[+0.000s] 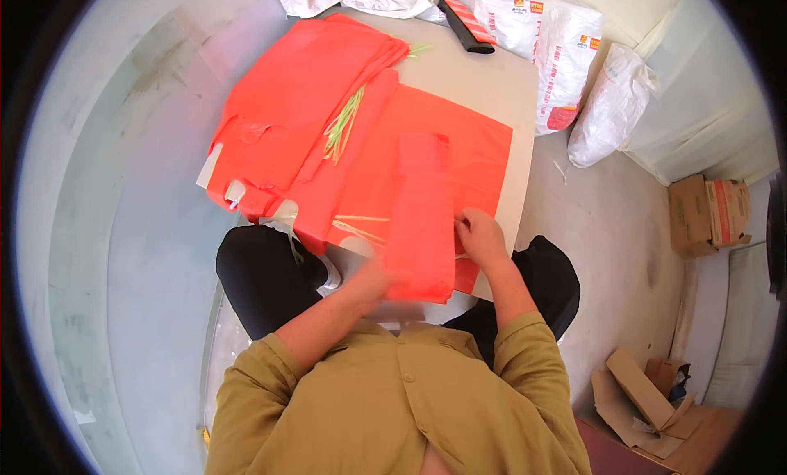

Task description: The person folds red plastic bags on a table by hand, ties them with strings, and places them into a sack.

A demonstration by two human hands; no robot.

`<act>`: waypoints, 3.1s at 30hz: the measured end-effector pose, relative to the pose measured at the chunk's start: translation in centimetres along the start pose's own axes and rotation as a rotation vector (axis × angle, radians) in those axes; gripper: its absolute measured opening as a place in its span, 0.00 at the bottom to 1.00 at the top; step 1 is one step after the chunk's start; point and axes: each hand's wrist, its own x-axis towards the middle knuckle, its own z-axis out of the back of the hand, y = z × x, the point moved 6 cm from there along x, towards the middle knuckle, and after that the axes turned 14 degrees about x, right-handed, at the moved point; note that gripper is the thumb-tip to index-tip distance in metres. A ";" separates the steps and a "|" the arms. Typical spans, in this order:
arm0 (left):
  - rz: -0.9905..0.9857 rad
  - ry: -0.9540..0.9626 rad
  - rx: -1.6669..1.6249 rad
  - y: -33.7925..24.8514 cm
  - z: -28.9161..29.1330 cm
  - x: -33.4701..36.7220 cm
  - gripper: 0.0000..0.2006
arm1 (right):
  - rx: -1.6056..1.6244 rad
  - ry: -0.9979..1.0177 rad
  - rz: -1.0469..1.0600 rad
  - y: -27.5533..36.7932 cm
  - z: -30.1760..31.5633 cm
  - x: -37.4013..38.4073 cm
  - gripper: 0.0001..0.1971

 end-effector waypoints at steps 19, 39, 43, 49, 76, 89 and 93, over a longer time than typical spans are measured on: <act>-0.649 -0.618 1.726 -10.8 4.0 0.5 0.06 | -0.291 0.016 -0.042 -2.2 2.6 0.4 0.06; -0.368 -0.384 1.734 -13.3 6.0 3.9 0.10 | -0.539 -0.022 0.013 -4.9 8.3 0.8 0.06; -0.370 -0.414 1.655 -15.3 5.9 2.5 0.12 | -0.547 -0.063 -0.137 -5.8 10.8 0.8 0.07; -0.358 -0.245 1.017 -15.6 4.4 2.8 0.11 | 0.396 -0.055 -0.285 -4.5 11.2 1.6 0.11; -0.352 -0.097 0.604 -11.0 -0.6 6.9 0.12 | 0.260 -0.111 0.243 2.3 -2.4 2.2 0.05; -0.294 -0.115 0.393 -9.8 -0.9 6.6 0.10 | 0.514 -0.059 0.086 4.6 -1.2 1.1 0.12; -0.342 -0.116 0.491 -10.5 -1.7 6.4 0.08 | 0.537 0.083 0.034 5.2 -1.2 1.3 0.12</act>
